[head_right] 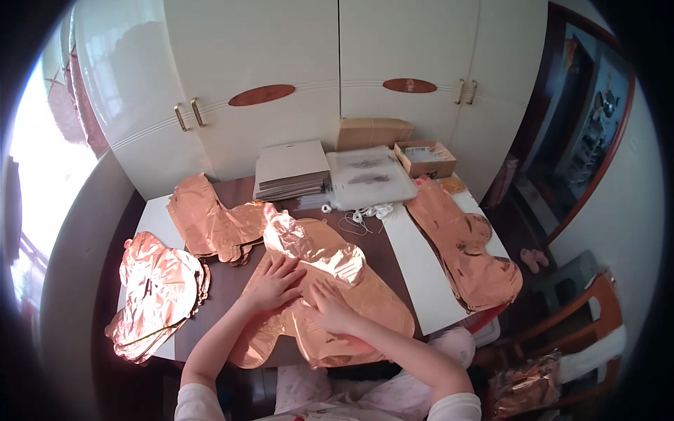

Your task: Fold foil balloons and place them on cardboard backing for packaging.

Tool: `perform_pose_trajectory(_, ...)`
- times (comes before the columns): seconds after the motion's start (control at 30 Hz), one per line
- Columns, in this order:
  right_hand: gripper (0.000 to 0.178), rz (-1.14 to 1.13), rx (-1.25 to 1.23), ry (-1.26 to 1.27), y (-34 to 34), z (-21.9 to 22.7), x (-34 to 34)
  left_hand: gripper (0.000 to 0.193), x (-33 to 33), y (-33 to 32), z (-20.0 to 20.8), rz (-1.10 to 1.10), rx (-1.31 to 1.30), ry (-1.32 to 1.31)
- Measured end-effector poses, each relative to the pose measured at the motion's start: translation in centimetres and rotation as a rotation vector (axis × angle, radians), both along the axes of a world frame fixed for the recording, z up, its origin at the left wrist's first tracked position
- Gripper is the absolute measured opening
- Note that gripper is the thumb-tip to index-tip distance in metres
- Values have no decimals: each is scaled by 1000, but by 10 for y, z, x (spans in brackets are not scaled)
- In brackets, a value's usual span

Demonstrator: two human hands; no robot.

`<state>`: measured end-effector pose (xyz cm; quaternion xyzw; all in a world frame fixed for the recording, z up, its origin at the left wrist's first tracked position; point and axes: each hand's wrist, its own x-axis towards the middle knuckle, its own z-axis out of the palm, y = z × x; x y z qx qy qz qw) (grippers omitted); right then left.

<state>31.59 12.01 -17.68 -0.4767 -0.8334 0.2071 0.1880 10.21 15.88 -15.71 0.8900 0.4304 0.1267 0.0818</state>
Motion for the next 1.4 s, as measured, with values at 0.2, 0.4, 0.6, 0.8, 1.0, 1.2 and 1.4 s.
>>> perform_pose_trajectory(0.2, 59, -50, 174, 159, 9, 26, 58, 56, 3, 3, 14, -51, -14, 153)
perform_pose_trajectory(0.4, 76, -57, 200, 185, 22, 3, 86, 55, 3, 7, 9, -130, 21, 252)
perform_pose_trajectory(0.6, 78, 69, 166, 117, 55, 3, 84, 57, -7, 0, 9, -49, 89, 313)
perform_pose_trajectory(0.8, 76, 78, 161, 148, 62, 7, 80, 57, 3, 15, 10, -63, -10, 192)
perform_pose_trajectory(1.0, 64, 100, 256, -57, 61, 13, 83, 53, 15, 31, 12, -34, 53, 124)
perform_pose_trajectory(1.2, 65, 78, 245, -87, 58, 17, 76, 38, 8, 117, 8, 202, 538, 122)
perform_pose_trajectory(1.4, 62, 59, 259, -34, 54, 9, 78, 19, 5, 170, 9, 256, 401, 300)
